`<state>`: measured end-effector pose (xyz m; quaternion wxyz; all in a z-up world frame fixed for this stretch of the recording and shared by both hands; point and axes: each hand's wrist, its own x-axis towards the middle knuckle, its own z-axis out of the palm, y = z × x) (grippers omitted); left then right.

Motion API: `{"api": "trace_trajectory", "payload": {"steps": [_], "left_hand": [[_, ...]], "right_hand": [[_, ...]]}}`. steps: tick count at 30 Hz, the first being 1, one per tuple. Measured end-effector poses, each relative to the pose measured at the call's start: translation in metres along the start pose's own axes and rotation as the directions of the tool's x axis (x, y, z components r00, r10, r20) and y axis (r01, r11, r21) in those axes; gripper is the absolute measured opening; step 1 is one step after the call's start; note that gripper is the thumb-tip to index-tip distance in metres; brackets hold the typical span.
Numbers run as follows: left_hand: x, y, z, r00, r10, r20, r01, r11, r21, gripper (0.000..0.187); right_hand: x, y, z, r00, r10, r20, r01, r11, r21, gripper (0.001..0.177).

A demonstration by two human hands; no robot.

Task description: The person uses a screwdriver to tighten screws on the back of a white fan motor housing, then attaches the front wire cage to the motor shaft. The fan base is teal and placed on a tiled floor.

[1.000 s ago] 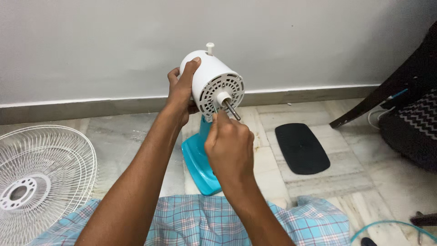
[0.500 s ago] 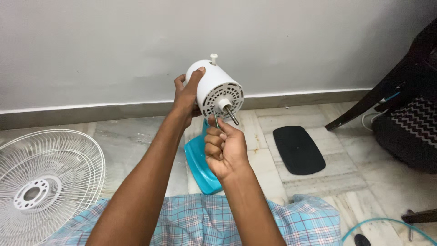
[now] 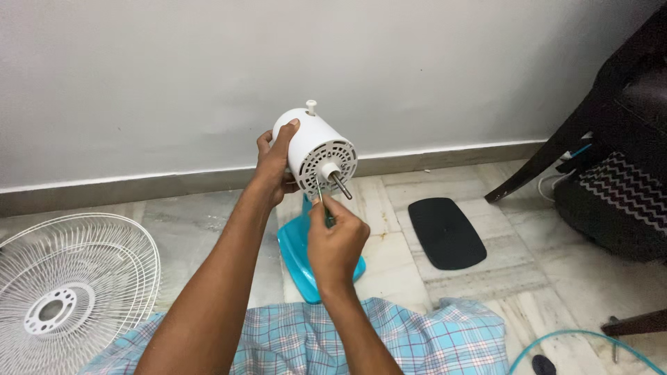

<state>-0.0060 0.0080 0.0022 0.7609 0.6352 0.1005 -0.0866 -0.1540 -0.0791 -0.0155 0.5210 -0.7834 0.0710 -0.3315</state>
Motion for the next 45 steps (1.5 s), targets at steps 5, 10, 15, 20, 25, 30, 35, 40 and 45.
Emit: {"api": "trace_trajectory", "payload": {"steps": [5,10,15,20,25,30,35,40,45], "left_hand": [[0.000,0.000,-0.001,1.000,0.016,-0.006,-0.016,1.000,-0.006,0.114],[0.002,-0.002,0.000,1.000,-0.001,-0.006,0.000,1.000,-0.016,0.113],[0.003,-0.004,-0.001,0.999,0.047,-0.015,-0.048,0.999,-0.013,0.112],[0.003,-0.004,-0.001,0.999,0.053,-0.013,-0.053,0.998,-0.036,0.111],[0.005,-0.007,-0.004,0.999,0.044,-0.015,-0.044,0.999,-0.018,0.113],[0.001,-0.004,-0.006,1.000,0.032,0.000,-0.032,0.999,-0.020,0.115],[-0.005,0.002,-0.011,0.998,-0.019,0.062,0.019,1.000,0.007,0.117],[-0.009,0.001,-0.009,0.994,0.026,0.103,-0.031,0.998,0.050,0.118],[-0.022,0.009,-0.003,1.000,0.016,0.006,-0.016,1.000,0.011,0.117]], "right_hand": [[0.002,0.005,0.001,0.945,-0.325,0.035,0.316,0.880,-0.355,0.023],[0.009,0.013,0.003,0.991,-0.089,0.100,0.100,0.989,-0.112,0.018],[0.027,0.034,0.006,0.571,0.406,0.714,-0.773,-0.025,0.634,0.021],[0.032,0.042,0.001,0.484,0.021,0.875,-0.771,-0.462,0.438,0.020],[0.024,0.031,-0.021,0.502,0.315,0.806,-0.862,0.102,0.497,0.028],[-0.004,0.087,-0.044,0.699,0.416,0.582,-0.577,0.809,0.114,0.048],[0.004,0.164,-0.037,0.814,0.219,0.539,-0.050,0.949,-0.310,0.065],[0.017,0.196,0.027,0.837,-0.065,0.543,0.076,0.997,0.003,0.092],[0.027,0.194,0.061,0.874,0.029,0.486,-0.109,0.984,0.138,0.071]]}}
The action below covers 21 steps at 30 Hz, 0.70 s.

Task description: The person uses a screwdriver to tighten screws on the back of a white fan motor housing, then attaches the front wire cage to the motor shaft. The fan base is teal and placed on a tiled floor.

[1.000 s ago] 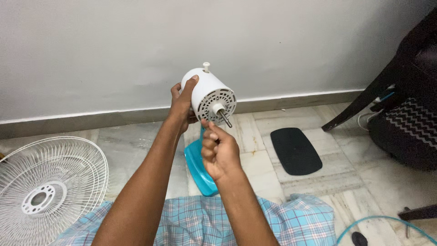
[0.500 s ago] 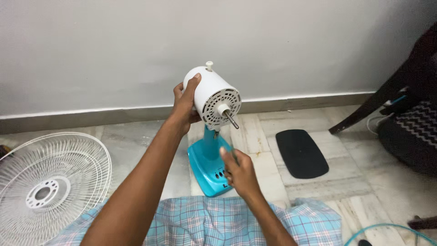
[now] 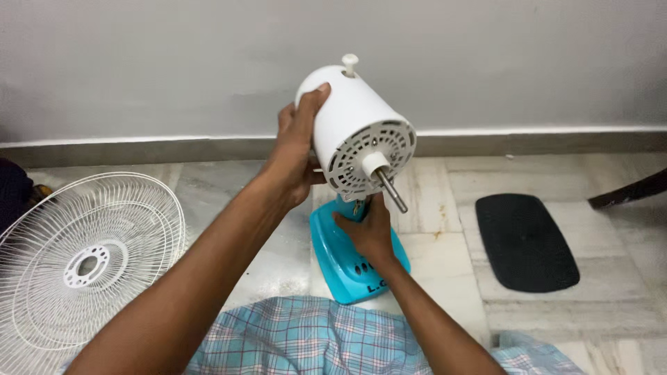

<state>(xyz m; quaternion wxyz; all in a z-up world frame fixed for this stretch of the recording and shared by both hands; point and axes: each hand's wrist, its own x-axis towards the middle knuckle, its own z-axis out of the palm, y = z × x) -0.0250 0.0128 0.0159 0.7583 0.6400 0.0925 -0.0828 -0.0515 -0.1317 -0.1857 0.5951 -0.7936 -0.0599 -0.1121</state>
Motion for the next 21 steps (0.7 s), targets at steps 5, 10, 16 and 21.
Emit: {"api": "trace_trajectory", "payload": {"steps": [5,10,16,21], "left_hand": [[-0.009,-0.008,-0.005,0.992,0.103,0.074,-0.099,0.994,-0.052,0.100],[-0.033,-0.031,-0.027,0.993,0.052,0.106,-0.028,0.975,-0.221,0.091],[-0.052,-0.101,-0.061,0.941,-0.334,-0.053,0.296,0.890,-0.345,0.083],[-0.040,-0.152,-0.082,0.922,-0.387,0.020,0.359,0.833,-0.421,0.064]], "right_hand": [[0.015,-0.024,-0.037,0.999,-0.015,0.034,0.019,0.990,-0.137,0.060],[0.025,-0.064,-0.093,0.990,0.028,0.136,0.044,0.866,-0.499,0.048],[0.009,-0.075,-0.112,0.925,0.138,0.353,0.171,0.679,-0.714,0.036],[0.006,-0.066,-0.111,0.862,0.186,0.472,0.262,0.633,-0.728,0.034]]}}
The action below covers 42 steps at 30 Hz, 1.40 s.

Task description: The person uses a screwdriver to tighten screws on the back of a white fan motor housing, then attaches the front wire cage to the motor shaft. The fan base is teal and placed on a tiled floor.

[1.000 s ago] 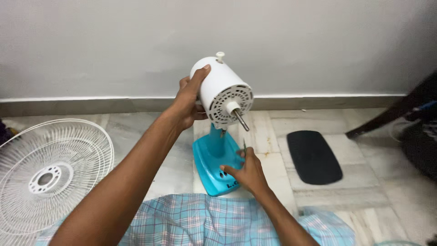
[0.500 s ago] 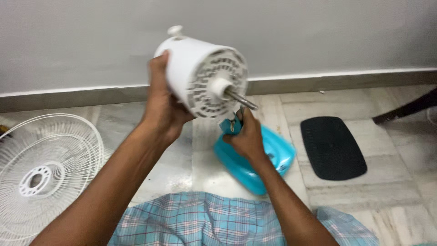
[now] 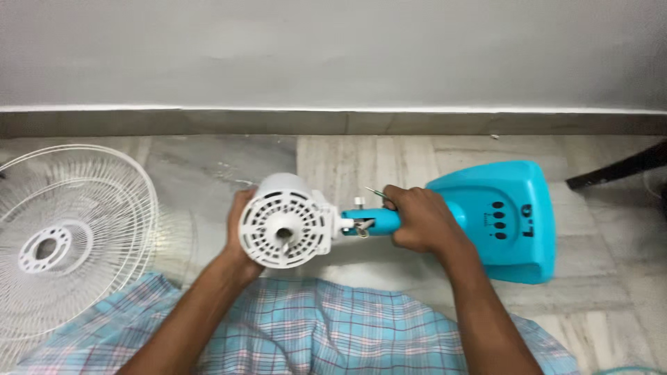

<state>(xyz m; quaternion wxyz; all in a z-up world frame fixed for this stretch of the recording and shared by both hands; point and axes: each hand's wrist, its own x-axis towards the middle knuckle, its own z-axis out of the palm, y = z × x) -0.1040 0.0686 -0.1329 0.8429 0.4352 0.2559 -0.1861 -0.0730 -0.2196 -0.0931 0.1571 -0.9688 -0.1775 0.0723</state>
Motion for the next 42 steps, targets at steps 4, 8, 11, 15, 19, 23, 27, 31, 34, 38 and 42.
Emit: {"api": "trace_trajectory", "payload": {"steps": [4,8,11,15,19,23,27,31,34,38,42], "left_hand": [[0.008,-0.020,-0.008,0.998,-0.045,-0.035,0.045,0.999,-0.015,0.059],[0.011,-0.030,-0.007,0.994,-0.098,-0.052,0.104,0.986,0.130,0.063],[0.015,-0.033,-0.006,0.990,-0.129,-0.050,0.135,0.979,0.153,0.062],[0.019,-0.041,-0.010,0.985,-0.168,-0.041,0.172,0.976,0.132,0.062],[0.025,-0.047,-0.016,0.987,-0.159,-0.022,0.161,0.974,0.160,0.066],[0.031,-0.047,-0.019,0.979,-0.187,-0.078,0.200,0.953,0.226,0.068],[0.033,-0.051,-0.026,0.996,-0.054,-0.069,0.076,0.928,0.366,0.062],[0.031,-0.045,-0.028,0.981,-0.046,-0.188,0.116,0.916,0.384,0.056],[0.021,-0.032,-0.021,0.974,-0.033,-0.223,0.131,0.886,0.444,0.057],[0.012,-0.014,-0.018,0.956,0.126,-0.264,0.077,0.762,0.643,0.064],[0.017,-0.020,-0.022,0.713,0.656,0.248,-0.464,0.177,0.868,0.067]], "right_hand": [[0.000,0.000,0.001,0.992,0.088,0.092,-0.080,0.994,-0.079,0.033],[0.001,0.005,0.003,0.980,0.154,0.123,-0.142,0.984,-0.104,0.030],[0.001,0.010,0.005,0.979,0.158,0.130,-0.141,0.982,-0.128,0.029],[0.001,0.013,0.010,0.975,0.181,0.130,-0.169,0.981,-0.099,0.027],[0.005,0.015,0.014,0.958,0.208,0.195,-0.200,0.978,-0.060,0.028],[0.006,0.017,0.014,0.942,0.242,0.233,-0.245,0.969,-0.020,0.029],[0.006,0.020,0.010,0.925,0.236,0.296,-0.246,0.969,-0.004,0.037],[0.007,0.016,0.007,0.872,0.319,0.371,-0.351,0.936,0.020,0.047],[0.006,0.015,0.008,0.840,0.373,0.394,-0.417,0.909,0.028,0.047],[0.005,0.026,0.010,0.902,0.258,0.346,-0.358,0.896,0.264,0.041],[0.006,0.033,0.014,0.916,0.248,0.316,-0.366,0.839,0.403,0.027]]}}
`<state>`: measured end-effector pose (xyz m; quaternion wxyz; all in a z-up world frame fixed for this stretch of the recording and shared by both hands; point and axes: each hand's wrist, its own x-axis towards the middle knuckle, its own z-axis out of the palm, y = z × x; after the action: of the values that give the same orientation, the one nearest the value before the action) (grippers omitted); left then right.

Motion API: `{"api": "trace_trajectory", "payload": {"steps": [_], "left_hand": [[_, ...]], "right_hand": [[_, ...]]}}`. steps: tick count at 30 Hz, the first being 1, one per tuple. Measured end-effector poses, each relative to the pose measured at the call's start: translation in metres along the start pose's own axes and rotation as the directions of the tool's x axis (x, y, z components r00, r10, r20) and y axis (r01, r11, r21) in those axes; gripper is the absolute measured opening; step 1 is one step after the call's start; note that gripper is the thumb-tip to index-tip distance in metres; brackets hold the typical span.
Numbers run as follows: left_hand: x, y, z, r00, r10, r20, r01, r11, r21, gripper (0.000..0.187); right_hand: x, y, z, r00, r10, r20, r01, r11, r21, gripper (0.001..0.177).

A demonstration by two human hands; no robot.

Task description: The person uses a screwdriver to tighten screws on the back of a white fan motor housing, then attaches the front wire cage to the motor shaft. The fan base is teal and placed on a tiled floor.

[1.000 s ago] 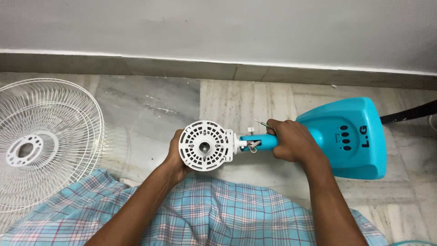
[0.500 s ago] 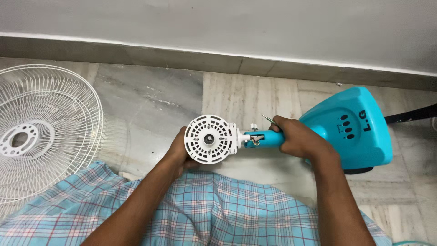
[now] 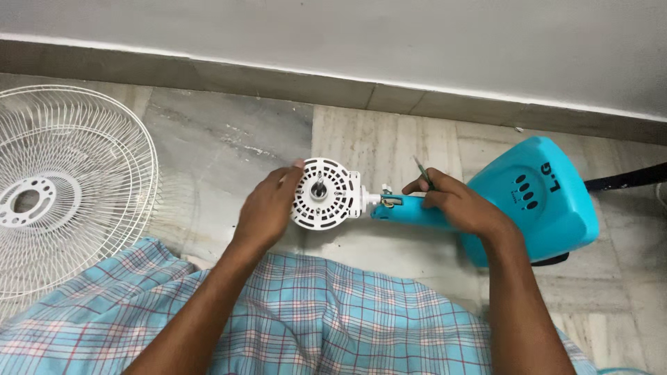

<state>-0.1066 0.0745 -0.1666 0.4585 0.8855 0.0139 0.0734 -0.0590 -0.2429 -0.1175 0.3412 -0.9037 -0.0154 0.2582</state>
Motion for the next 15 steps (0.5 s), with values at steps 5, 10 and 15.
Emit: {"api": "trace_trajectory", "payload": {"steps": [5,10,15], "left_hand": [[-0.001,0.020,-0.003,0.939,-0.259,0.226,0.326,0.877,-0.352,0.082],[0.001,0.028,-0.004,0.964,-0.150,0.221,0.200,0.953,-0.226,0.116],[0.000,0.025,0.006,0.983,0.006,0.185,-0.008,1.000,0.008,0.126]], "right_hand": [[0.001,0.002,-0.001,0.996,0.057,-0.067,-0.059,0.998,-0.021,0.030],[0.000,0.001,-0.002,0.993,-0.078,-0.091,0.071,0.995,-0.069,0.024],[-0.014,-0.043,0.007,0.943,-0.098,-0.318,-0.008,0.950,-0.313,0.045]]}}
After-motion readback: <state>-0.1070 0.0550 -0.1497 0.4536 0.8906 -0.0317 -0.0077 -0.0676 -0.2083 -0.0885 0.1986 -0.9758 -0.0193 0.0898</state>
